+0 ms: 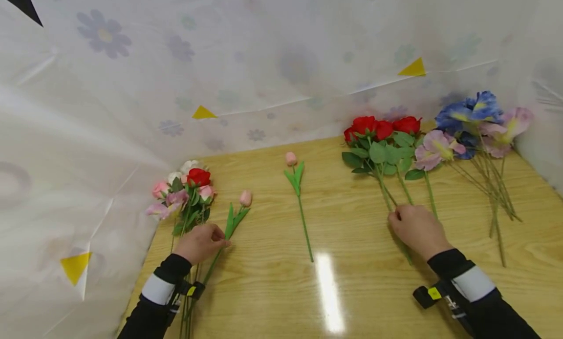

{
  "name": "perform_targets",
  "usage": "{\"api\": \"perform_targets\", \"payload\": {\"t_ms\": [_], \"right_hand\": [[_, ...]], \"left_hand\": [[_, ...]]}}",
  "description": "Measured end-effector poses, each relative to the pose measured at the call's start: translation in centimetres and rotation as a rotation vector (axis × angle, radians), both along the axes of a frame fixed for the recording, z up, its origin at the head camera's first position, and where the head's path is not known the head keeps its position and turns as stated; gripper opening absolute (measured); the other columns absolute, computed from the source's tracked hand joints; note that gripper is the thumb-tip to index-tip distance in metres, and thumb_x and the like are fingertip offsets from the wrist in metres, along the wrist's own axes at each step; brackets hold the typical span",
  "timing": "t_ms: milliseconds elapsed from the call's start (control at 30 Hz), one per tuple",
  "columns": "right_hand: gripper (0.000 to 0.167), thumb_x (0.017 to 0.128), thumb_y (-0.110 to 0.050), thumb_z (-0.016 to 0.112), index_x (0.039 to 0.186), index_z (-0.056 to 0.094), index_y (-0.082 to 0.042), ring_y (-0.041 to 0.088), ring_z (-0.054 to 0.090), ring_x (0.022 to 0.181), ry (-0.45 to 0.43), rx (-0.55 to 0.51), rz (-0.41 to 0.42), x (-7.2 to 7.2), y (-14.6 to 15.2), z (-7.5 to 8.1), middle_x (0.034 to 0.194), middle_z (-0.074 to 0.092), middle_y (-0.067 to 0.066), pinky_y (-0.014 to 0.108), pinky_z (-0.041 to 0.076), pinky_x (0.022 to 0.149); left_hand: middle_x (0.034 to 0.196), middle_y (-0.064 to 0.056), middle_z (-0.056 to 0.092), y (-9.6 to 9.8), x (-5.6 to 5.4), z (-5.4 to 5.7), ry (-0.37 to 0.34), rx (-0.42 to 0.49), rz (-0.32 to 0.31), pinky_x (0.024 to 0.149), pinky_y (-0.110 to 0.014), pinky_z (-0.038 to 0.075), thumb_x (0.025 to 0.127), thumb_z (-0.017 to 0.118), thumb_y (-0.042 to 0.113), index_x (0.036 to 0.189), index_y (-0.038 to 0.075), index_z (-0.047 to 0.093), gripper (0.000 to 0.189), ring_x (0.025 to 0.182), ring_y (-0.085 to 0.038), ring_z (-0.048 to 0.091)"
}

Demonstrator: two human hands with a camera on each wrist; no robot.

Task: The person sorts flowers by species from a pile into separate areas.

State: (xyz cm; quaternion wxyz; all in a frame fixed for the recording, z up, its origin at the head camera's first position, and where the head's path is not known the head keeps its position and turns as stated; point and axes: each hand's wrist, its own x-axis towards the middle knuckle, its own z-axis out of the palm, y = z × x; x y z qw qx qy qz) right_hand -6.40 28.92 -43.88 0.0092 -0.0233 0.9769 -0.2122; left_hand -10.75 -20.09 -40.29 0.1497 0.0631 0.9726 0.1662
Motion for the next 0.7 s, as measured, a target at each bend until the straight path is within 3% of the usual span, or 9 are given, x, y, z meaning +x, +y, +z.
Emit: {"api": "perform_targets", "payload": {"t_ms": [133,300,467,567,700], "right_hand": [[0.038,0.101,-0.018,0.047,0.063,0.049,-0.014,0.014,0.034,0.047,0.01,0.026,-0.009,0.0,0.0,0.0,0.053,0.035,-0.001,0.029,0.024,0.048],[0.038,0.1,-0.021,0.052,0.062,0.045,-0.015,0.015,0.033,0.046,0.047,0.058,-0.01,0.1,-0.1,0.0,0.053,0.034,-0.001,0.029,0.021,0.047],[0.037,0.1,-0.03,0.056,0.068,0.046,-0.015,0.015,0.033,0.046,0.023,0.085,-0.018,0.4,-0.1,0.3,0.054,0.034,-0.002,0.029,0.02,0.047],[0.036,0.101,-0.033,0.056,0.071,0.047,-0.014,0.015,0.033,0.046,0.024,0.09,-0.023,0.5,0.0,0.7,0.054,0.035,-0.001,0.029,0.019,0.046],[0.033,0.1,-0.031,0.058,0.073,0.051,-0.012,0.015,0.032,0.043,0.114,0.104,-0.025,0.8,-0.1,1.1,0.05,0.036,-0.001,0.029,0.019,0.044]], "left_hand": [[0.079,0.0,0.068,0.0,0.3,-0.2,-0.03,-0.041,-0.025,0.054,-0.029,0.044,0.087,0.077,0.029,0.087,0.012,0.072,0.018,0.061,-0.012,0.057],[0.07,0.003,0.063,0.0,0.7,-0.2,-0.015,-0.098,-0.006,0.051,-0.027,0.039,0.085,0.079,0.028,0.08,0.013,0.07,0.017,0.058,-0.012,0.053],[0.051,0.007,0.038,-0.1,1.0,-0.5,-0.04,-0.133,-0.032,0.045,-0.025,0.026,0.085,0.079,0.024,0.054,0.014,0.058,0.039,0.046,-0.01,0.035],[0.05,0.008,0.031,-0.1,1.1,-0.6,-0.042,-0.139,-0.06,0.046,-0.025,0.023,0.086,0.077,0.019,0.049,0.016,0.049,0.046,0.045,-0.01,0.03],[0.048,0.008,0.029,-0.1,1.1,-0.7,-0.029,-0.125,-0.073,0.045,-0.025,0.021,0.086,0.075,0.014,0.047,0.018,0.046,0.049,0.044,-0.01,0.027]]}}
